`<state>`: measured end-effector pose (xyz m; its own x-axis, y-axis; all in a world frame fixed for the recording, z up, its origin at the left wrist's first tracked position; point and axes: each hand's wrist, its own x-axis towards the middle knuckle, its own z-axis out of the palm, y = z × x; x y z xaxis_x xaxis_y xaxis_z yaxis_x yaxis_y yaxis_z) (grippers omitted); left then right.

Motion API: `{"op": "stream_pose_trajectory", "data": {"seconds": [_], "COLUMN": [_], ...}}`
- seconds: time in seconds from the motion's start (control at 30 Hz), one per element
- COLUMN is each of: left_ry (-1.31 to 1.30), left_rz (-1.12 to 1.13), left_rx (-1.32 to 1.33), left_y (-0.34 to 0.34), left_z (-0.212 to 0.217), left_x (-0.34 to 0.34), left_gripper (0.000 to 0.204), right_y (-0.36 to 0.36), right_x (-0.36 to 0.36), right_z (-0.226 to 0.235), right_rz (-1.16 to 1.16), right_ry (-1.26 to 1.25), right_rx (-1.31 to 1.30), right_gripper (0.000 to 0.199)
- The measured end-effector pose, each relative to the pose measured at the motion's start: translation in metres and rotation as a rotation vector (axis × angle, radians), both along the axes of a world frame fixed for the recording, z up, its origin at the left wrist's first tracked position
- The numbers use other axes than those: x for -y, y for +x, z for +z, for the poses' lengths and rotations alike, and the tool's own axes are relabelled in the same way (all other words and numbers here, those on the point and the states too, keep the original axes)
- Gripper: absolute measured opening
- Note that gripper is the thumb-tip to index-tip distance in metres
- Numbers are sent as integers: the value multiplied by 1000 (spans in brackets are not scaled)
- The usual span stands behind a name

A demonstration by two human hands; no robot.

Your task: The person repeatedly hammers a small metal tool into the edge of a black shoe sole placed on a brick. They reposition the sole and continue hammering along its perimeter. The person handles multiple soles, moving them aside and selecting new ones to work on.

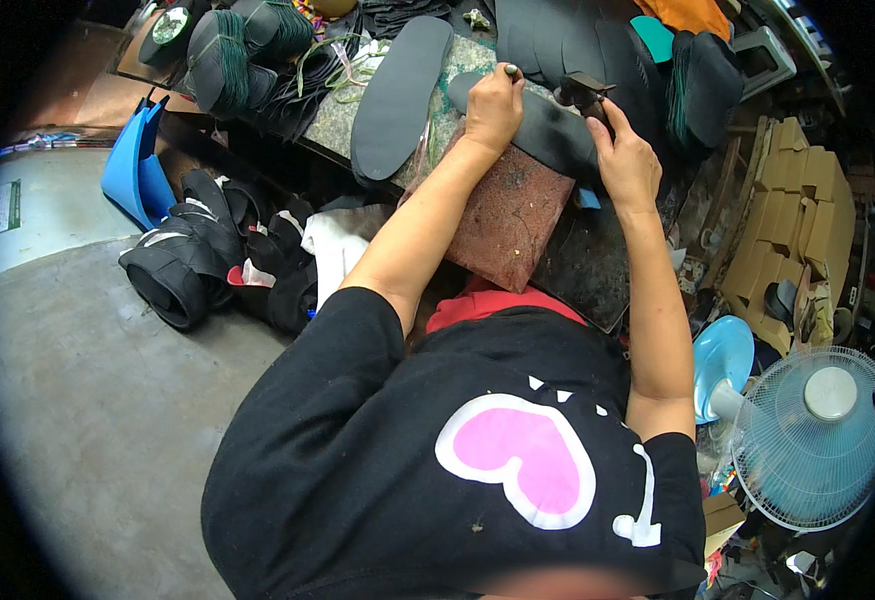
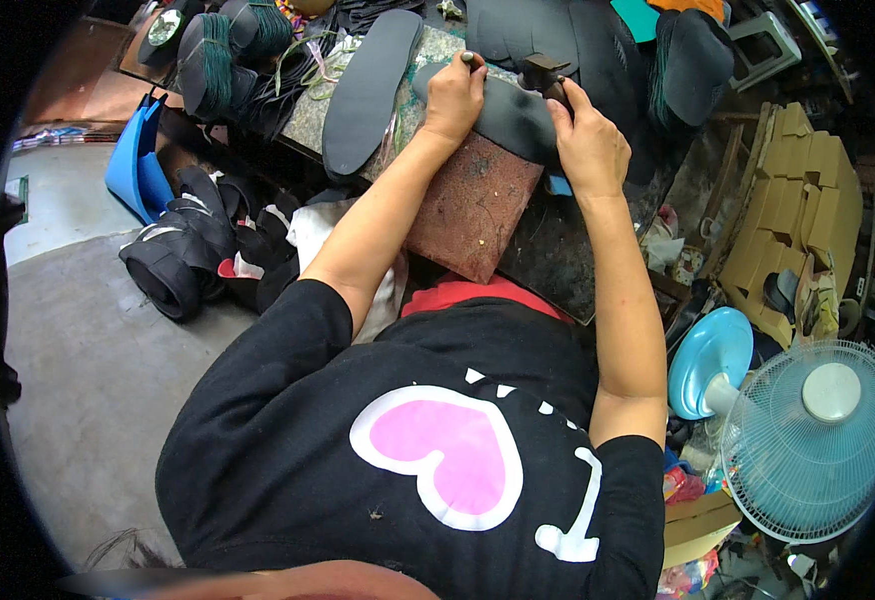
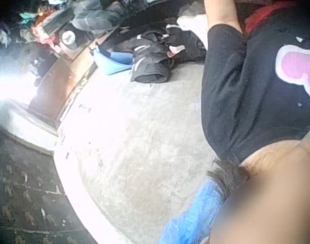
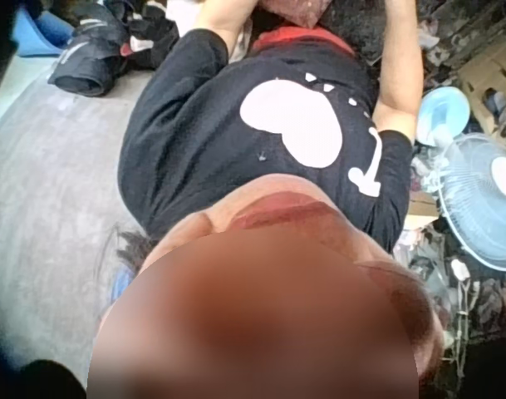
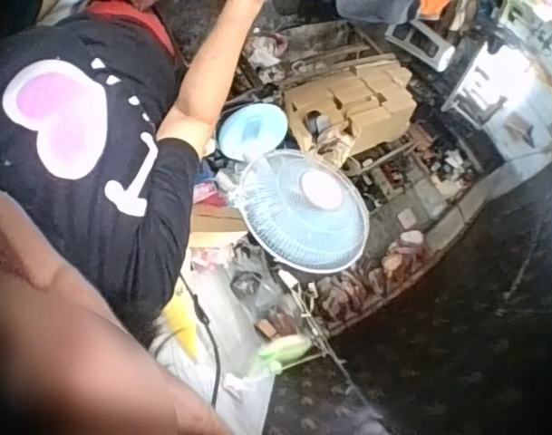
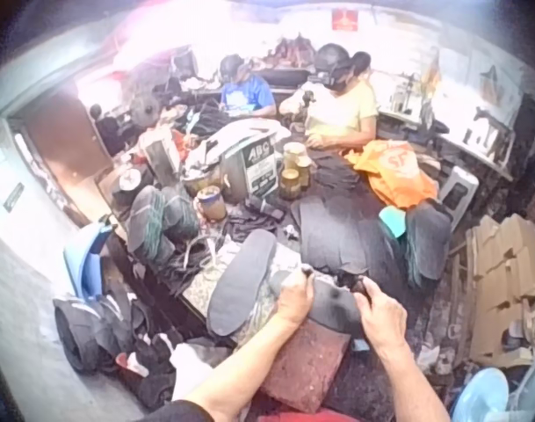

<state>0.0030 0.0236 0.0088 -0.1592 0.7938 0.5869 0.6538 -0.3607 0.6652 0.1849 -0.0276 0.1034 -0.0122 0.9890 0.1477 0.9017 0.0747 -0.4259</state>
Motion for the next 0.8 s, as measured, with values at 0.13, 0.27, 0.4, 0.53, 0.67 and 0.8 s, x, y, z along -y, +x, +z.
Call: {"op": "stream_pose_trajectory", "data": {"seconds": [0.13, 0.27, 0.4, 0.53, 0.67, 0.8], "left_ry": [-59, -181, -296, -201, -40, 17], "left_rz": [83, -70, -108, -85, -83, -57], "left_rx": [51, 709, 586, 306, -63, -98], "left_y": [-3, -4, -6, -6, 2, 9], "left_z": [-6, -7, -6, -3, 3, 2], "left_x": [-1, -2, -2, -2, -1, 1], "left_gripper": [9, 10, 11, 11, 11, 13], "right_y": [9, 10, 6, 0, -6, -3], "right_x": [-2, -3, -3, 1, 4, 4], "right_z": [-21, -31, -18, 16, 33, 11], "right_rz": [-27, -26, -55, 38, 177, -46], "right_ry": [-58, -62, -90, 140, 459, 42], "right_rx": [57, 61, 67, -131, -350, -105], "right_gripper": [41, 43, 42, 37, 28, 36]}}
